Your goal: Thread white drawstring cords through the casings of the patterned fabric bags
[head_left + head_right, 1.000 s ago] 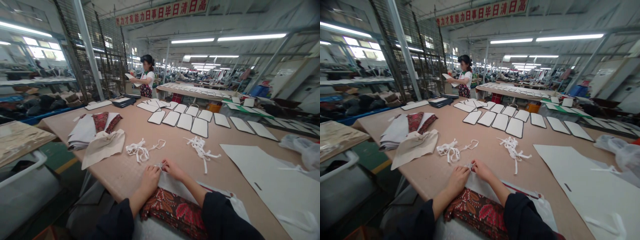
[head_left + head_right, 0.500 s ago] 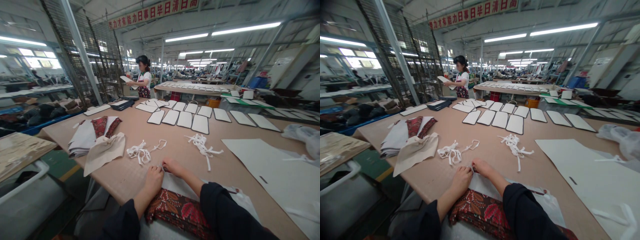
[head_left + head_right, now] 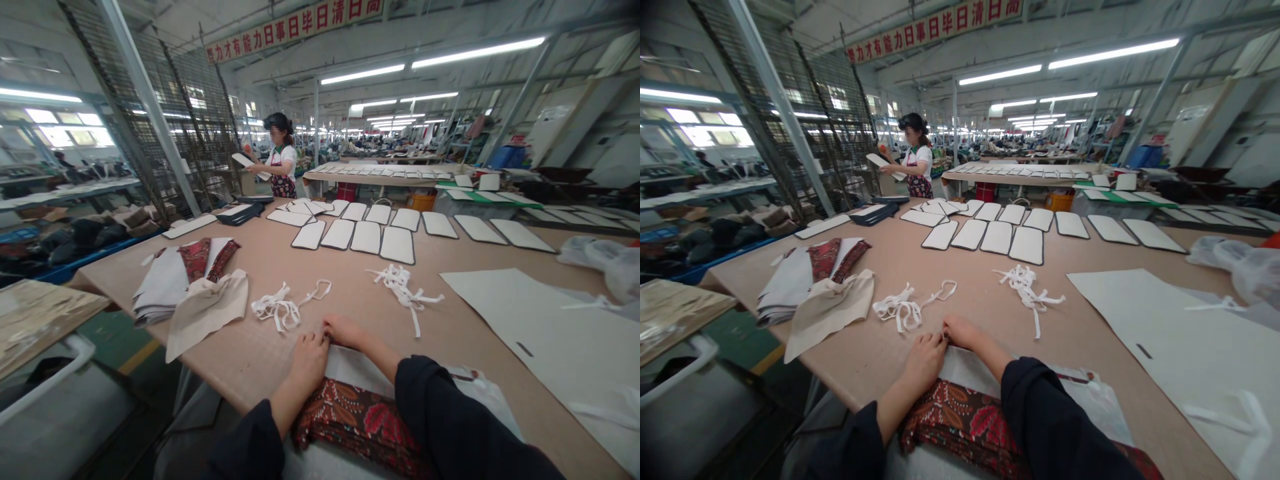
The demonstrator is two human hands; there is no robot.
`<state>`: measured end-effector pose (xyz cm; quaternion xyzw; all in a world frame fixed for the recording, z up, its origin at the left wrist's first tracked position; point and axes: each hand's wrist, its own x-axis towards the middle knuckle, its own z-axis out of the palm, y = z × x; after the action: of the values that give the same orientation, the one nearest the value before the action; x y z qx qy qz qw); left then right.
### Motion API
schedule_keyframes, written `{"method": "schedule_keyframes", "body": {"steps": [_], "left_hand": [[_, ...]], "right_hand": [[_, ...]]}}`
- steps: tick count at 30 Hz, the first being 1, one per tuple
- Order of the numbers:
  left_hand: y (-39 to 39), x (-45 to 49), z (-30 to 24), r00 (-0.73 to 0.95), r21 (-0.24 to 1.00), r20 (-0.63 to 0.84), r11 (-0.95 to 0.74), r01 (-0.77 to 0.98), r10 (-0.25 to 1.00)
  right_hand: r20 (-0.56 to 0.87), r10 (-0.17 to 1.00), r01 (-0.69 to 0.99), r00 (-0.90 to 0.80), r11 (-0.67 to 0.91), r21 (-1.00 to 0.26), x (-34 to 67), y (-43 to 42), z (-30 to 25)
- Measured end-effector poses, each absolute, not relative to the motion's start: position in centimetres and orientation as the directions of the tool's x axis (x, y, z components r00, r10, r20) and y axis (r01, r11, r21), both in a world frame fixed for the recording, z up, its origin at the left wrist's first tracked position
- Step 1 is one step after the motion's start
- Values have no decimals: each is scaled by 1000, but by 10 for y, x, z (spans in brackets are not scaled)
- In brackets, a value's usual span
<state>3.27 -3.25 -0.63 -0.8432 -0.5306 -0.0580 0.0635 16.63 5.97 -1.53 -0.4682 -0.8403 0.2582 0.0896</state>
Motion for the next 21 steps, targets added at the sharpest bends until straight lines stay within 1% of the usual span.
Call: {"method": "schedule_keyframes", "body": {"steps": [2, 5, 8, 11, 16, 21], "left_hand": [[-32, 33, -5, 422, -35, 149, -422, 906, 894], [-33, 32, -4, 413, -8, 150, -417, 909, 898], [-33, 32, -5, 405, 13, 151, -411, 911, 902], [-33, 32, -6, 389, 2, 160, -394, 919, 907], [-33, 32, -10, 388, -29, 179, -389, 921, 904], [-33, 33, -11, 407, -52, 206, -405, 913, 890]], "right_hand": [[-89, 851, 746, -518, 398, -534, 170, 59, -17], [-79, 859, 717, -506, 368, -592, 176, 57, -19], [-49, 851, 676, -523, 379, -633, 177, 56, -20], [-52, 847, 694, -528, 395, -602, 175, 56, -18], [-81, 853, 755, -515, 406, -515, 168, 54, -13], [-122, 855, 779, -504, 389, -493, 165, 57, -10]]}}
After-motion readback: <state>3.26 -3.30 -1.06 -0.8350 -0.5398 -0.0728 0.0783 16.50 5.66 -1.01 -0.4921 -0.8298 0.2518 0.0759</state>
